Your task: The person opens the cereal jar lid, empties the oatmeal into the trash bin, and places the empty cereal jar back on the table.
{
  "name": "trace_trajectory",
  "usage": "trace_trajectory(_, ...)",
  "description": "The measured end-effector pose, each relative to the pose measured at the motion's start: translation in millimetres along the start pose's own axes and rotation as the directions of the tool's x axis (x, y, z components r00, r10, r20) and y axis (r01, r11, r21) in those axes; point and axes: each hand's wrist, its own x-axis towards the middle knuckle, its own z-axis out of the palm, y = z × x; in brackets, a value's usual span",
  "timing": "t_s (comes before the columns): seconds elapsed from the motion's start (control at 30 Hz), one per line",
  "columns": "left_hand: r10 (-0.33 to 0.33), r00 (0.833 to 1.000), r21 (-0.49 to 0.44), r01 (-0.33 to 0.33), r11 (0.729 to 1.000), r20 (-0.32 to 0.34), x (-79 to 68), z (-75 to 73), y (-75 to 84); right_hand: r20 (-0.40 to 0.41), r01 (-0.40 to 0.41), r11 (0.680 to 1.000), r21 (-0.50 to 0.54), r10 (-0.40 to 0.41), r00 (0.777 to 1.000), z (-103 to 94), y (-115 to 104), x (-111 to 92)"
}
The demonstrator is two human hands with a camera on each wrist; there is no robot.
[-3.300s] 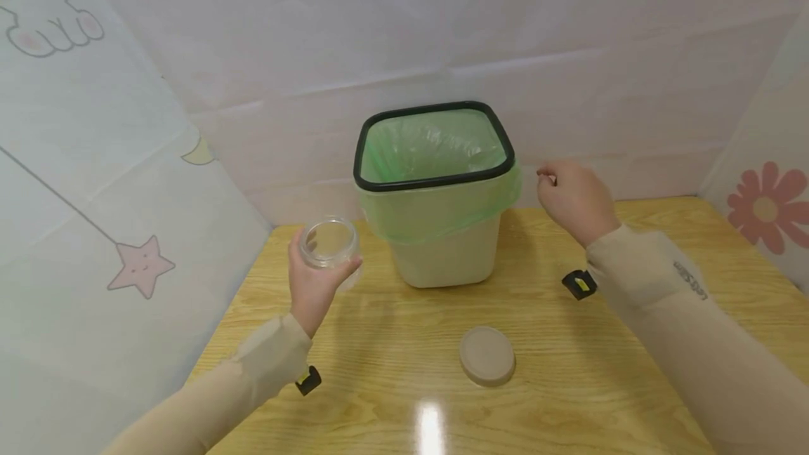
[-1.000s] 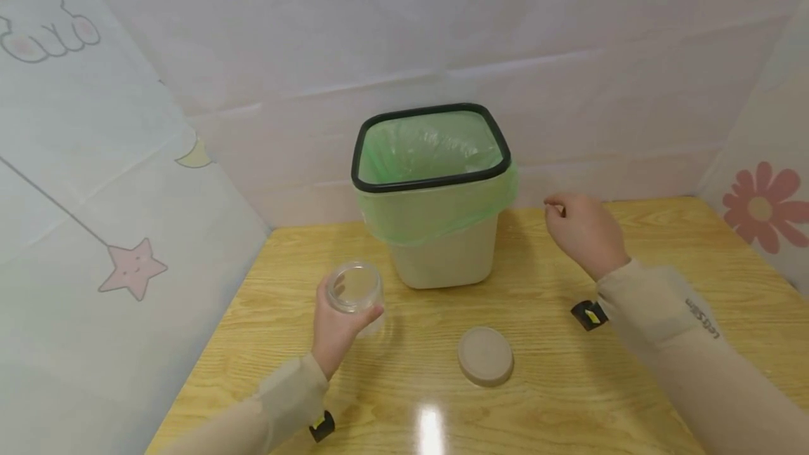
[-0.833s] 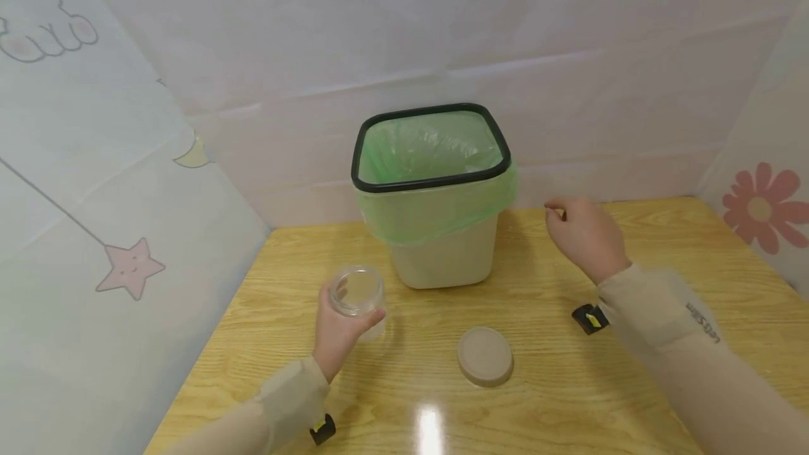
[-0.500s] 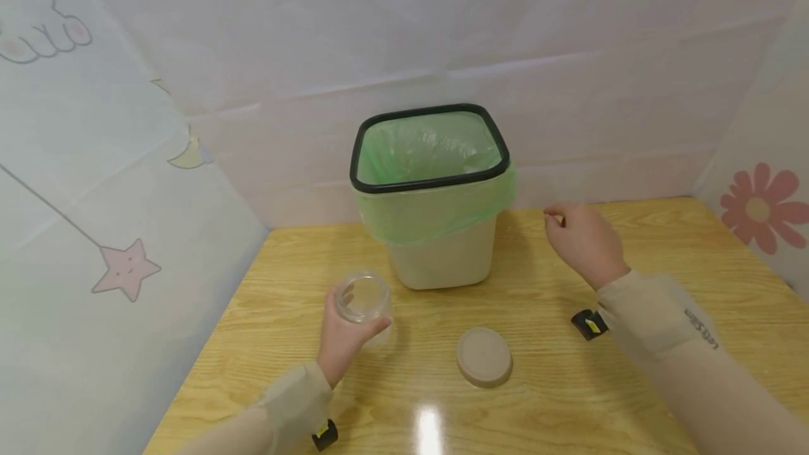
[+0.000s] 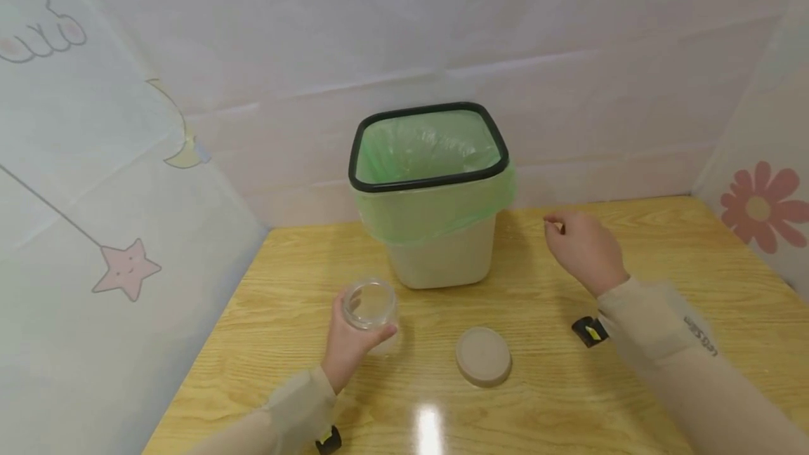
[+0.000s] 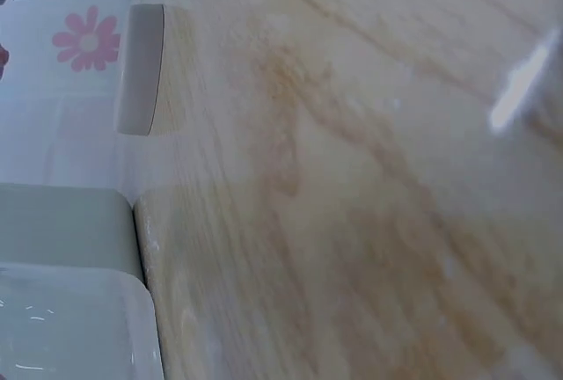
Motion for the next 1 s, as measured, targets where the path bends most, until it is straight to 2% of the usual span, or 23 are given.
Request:
trace_trajectory(0.37,-0.014,1.000,-0.011,0.014,1.000,0.018,-4.3,3.0,-8.8,0.016,-0.003,1.000,0.009,0.003,1.000,5.7,4,0)
trace_trajectory(0.63,0.010,1.000,-0.014,-0.010,1.000,0.011,-5.6,4.9,-13.9,0.003,0.015,1.000,0.013,-0.015,1.000,9.8,5,-5)
trace_trajectory(0.83,0.019,1.000,-0.004,-0.019,1.000,-0.011,-8.2,8.9,-17.1,0.048,-0.015,1.000,0.017,0.014,0.999,14.2,7,-10)
trace_trajectory(1.0,0.025,1.000,-0.002,-0.025,1.000,-0.003,-9.0,9.9,-16.9,0.063,-0.002,1.000,0.009,0.001,0.998,20.6,9,-12)
